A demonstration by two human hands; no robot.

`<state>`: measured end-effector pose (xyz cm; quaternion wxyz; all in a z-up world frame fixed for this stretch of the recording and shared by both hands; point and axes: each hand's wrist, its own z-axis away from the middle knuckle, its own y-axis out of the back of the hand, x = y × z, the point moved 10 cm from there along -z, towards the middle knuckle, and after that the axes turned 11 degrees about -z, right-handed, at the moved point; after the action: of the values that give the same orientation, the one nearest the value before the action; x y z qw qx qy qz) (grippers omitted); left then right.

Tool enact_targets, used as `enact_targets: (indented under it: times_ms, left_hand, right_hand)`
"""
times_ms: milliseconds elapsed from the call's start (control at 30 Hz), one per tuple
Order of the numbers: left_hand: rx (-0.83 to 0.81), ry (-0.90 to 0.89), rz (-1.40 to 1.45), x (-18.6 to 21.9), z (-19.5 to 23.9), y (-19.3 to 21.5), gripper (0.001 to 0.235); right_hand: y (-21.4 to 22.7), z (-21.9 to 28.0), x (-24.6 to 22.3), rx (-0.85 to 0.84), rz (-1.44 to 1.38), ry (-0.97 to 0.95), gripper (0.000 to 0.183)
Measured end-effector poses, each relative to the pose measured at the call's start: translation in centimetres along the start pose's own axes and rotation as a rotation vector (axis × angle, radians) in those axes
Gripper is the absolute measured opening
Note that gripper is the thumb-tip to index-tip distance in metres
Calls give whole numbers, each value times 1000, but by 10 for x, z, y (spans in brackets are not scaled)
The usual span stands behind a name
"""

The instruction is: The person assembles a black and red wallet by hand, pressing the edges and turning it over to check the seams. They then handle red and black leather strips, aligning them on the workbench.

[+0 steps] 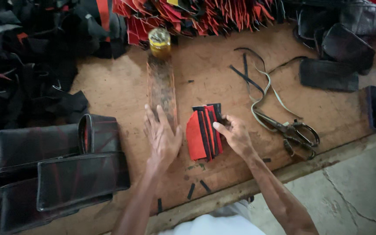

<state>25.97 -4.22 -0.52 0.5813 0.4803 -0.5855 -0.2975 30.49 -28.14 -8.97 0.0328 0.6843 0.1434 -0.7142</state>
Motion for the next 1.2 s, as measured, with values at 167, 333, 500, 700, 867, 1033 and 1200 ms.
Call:
enact_targets:
  times_ms: [167,333,500,700,867,1033,1200]
  left_hand:
    - [-135,23,-10,1,31,-7,95]
    - [-113,-120,103,16,33,2,91]
    - [-88,-127,-4,15,-15,-13,86]
    - [32,-216,-156,-7,-71,-37,81]
    - [160,-162,-214,-35,-122,-56,77]
    - [249,-240,-117,-13,-172,-30,78]
    - [44,-661,129,133,-183,-67,92]
  right_hand:
    - [2,9,-16,56,-156,72,22]
    - [6,11,-22,85,-216,144,19]
    - [15,5,-17,130,-121,110,18]
    - [21,9,-18,208,75,62,14]
    - [16,8,-33,225,152,74,18]
    - [7,10,-51,185,375,90,22]
    - [0,7,-51,141,399,69,20]
